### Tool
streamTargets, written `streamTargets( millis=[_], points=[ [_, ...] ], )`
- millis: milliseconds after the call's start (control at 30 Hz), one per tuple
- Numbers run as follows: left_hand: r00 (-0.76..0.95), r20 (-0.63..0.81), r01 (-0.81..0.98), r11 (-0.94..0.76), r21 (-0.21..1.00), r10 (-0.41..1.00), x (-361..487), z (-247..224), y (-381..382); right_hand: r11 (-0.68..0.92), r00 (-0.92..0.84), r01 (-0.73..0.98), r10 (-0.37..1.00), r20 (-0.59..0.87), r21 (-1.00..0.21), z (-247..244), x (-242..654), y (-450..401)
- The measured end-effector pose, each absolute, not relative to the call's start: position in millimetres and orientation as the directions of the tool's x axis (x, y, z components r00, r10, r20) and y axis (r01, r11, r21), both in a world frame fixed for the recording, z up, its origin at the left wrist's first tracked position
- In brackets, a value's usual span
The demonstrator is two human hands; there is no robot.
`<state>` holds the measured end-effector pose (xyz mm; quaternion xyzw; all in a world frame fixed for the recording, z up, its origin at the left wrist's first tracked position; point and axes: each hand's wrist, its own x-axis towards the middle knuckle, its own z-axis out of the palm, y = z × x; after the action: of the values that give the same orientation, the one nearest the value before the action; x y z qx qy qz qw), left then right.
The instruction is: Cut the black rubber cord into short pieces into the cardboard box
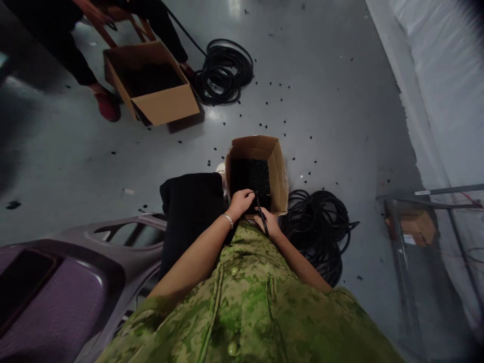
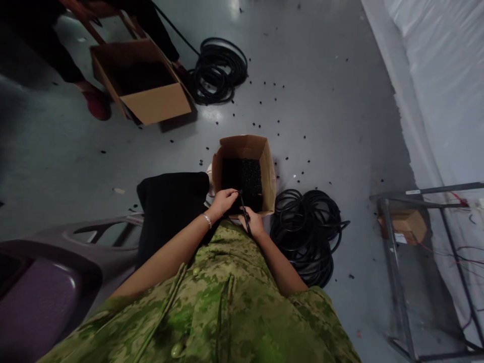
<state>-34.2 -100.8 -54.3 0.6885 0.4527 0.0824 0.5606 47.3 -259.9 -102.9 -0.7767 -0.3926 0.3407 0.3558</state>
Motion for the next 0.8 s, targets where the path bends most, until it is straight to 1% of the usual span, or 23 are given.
streamTargets(
  millis=[300, 500, 800],
  points=[
    [0.58, -0.394, 0.541, 0.025, 0.841, 0.713, -35.3, -55.1, -100.5, -0.459, 0.468, 0.375, 0.844, -0.263, -0.806, -103.4, 46.7, -259.8],
    [0.616, -0.341, 0.546, -0.073, 0.834, 0.71, -34.4, -57.4, -97.5, -0.466, 0.462, 0.385, 0.844, -0.271, -0.797, -102.6, 46.9, -259.8],
    [0.635, -0.325, 0.593, -0.174, 0.786, 0.701, -36.1, -54.6, -97.7, -0.463, 0.463, 0.383, 0.845, -0.268, -0.799, -99.9, 46.3, -259.4]
  ],
)
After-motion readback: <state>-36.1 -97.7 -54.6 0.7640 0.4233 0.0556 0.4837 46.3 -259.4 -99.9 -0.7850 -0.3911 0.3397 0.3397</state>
